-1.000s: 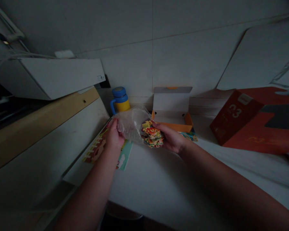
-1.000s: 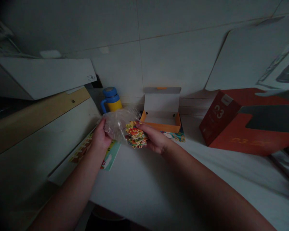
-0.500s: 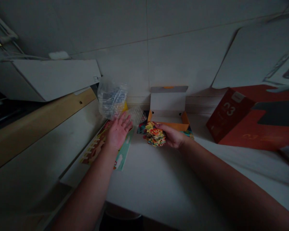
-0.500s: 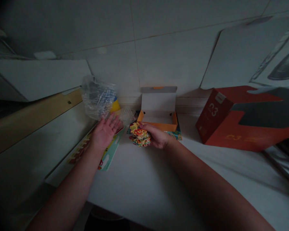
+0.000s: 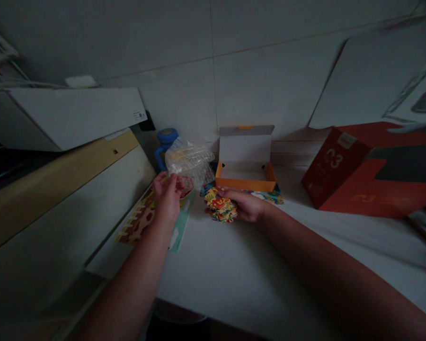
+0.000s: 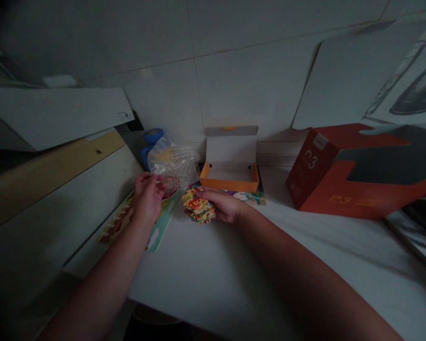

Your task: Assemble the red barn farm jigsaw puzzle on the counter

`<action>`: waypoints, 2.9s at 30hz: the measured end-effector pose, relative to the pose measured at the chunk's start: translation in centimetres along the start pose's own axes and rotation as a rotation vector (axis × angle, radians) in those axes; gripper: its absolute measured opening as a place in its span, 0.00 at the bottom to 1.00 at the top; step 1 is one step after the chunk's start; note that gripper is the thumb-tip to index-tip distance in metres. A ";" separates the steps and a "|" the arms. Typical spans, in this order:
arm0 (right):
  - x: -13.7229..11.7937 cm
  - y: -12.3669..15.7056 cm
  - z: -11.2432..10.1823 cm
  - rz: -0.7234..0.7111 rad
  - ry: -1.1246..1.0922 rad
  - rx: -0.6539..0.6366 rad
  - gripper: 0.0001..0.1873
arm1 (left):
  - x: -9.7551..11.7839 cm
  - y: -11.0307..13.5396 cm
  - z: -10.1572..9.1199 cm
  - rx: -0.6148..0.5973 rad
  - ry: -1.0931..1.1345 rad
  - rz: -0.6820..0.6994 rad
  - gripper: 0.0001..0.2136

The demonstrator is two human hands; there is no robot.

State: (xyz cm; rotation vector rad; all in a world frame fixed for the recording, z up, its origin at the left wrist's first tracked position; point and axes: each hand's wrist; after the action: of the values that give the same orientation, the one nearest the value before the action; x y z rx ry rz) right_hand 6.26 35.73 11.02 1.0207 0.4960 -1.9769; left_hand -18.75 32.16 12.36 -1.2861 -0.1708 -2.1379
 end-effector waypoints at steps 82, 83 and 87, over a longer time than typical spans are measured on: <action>2.1 -0.8 -0.2 -0.658 1.572 0.034 0.32 | -1.3 5.2 1.5 -0.573 -0.727 0.023 0.15; 2.1 -0.8 -0.2 -0.659 1.563 0.036 0.30 | -1.4 5.4 1.5 -0.592 -0.729 0.015 0.15; 2.1 -0.9 -0.1 -0.678 1.530 0.032 0.25 | -1.8 5.7 1.6 -0.622 -0.733 -0.006 0.15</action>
State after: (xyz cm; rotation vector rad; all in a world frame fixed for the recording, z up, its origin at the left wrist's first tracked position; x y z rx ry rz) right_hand 4.94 35.30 9.25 2.5264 1.7672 -1.2741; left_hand -13.69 29.11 10.49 -2.3914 0.2145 -1.6705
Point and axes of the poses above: each hand's wrist, its own y-axis away from the middle knuckle, its own z-axis out of the palm, x = y × z, and after that the axes turned 3 degrees about -z, right-handed
